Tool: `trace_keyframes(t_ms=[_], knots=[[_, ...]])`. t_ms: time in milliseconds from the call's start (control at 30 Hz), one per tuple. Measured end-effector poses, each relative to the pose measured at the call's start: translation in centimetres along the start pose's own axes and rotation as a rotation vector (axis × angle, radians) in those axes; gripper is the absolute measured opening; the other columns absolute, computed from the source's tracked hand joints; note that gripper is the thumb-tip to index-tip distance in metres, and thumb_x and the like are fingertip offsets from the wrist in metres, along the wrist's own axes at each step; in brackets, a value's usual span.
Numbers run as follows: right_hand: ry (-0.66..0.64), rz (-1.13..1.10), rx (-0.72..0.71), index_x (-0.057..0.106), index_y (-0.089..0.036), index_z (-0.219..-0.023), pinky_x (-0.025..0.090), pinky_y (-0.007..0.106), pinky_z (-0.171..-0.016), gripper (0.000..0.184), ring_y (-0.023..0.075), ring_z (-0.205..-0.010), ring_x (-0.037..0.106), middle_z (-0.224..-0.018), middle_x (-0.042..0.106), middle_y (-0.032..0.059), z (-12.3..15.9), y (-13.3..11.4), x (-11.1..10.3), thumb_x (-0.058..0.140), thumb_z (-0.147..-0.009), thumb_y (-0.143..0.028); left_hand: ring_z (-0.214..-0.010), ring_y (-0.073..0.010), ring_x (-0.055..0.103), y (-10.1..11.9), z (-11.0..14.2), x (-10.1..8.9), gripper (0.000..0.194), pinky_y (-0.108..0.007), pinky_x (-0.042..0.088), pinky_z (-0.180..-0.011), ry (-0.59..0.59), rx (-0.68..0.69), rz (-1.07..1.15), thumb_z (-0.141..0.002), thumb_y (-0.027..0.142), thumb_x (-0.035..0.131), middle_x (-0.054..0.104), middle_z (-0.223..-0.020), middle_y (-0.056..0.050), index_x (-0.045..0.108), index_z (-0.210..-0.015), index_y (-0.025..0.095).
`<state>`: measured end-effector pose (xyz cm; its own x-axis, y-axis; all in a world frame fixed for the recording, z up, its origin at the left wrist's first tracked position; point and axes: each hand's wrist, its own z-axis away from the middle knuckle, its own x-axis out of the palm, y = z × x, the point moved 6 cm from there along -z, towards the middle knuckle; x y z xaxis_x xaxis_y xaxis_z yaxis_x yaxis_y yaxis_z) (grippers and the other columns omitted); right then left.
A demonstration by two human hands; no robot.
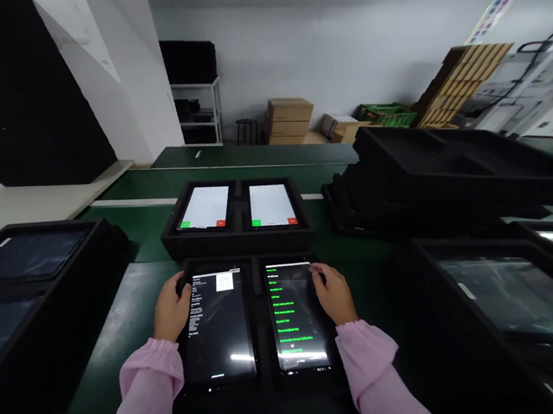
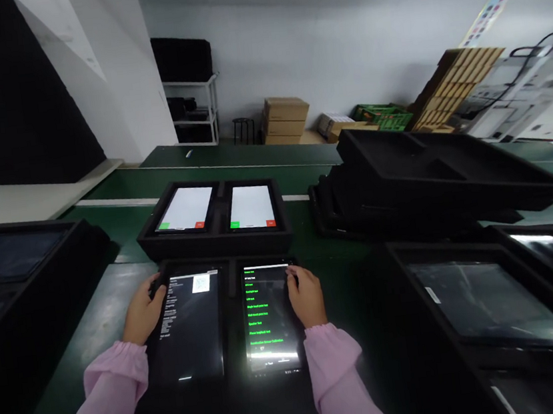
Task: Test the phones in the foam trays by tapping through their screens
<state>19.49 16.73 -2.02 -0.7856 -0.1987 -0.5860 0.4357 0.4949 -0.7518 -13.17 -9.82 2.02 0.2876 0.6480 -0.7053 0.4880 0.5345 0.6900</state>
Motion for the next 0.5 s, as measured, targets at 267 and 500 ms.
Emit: trace_keyframes(t_ms=[267, 500], knots=[[-0.006, -0.002, 0.007, 0.068, -0.017, -0.107, 0.046, 0.048, -0.098, 0.038, 0.029, -0.106, 0.063, -0.109, 0.071, 0.0123, 0.05, -0.04, -0.05, 0.041, -0.091, -0.039, -0.119, -0.0296, 0.059, -0.07, 0.0, 0.09, 0.047, -0.046, 0.044, -0.107, -0.009, 0.009, -0.008, -0.087, 0.039, 0.048, 0.064, -0.128, -0.012, 0.058, -0.128, 0.018], [0.007, -0.019, -0.021, 0.069, -0.017, -0.105, 0.046, 0.045, -0.097, 0.037, 0.0275, -0.104, 0.063, -0.106, 0.072, 0.0118, 0.02, -0.41, -0.25, 0.041, -0.093, -0.038, -0.121, -0.0289, 0.057, -0.11, 0.04, 0.09, 0.048, -0.044, 0.043, -0.108, -0.009, 0.01, -0.017, -0.086, 0.038, 0.049, 0.062, -0.131, -0.012, 0.057, -0.129, 0.017]])
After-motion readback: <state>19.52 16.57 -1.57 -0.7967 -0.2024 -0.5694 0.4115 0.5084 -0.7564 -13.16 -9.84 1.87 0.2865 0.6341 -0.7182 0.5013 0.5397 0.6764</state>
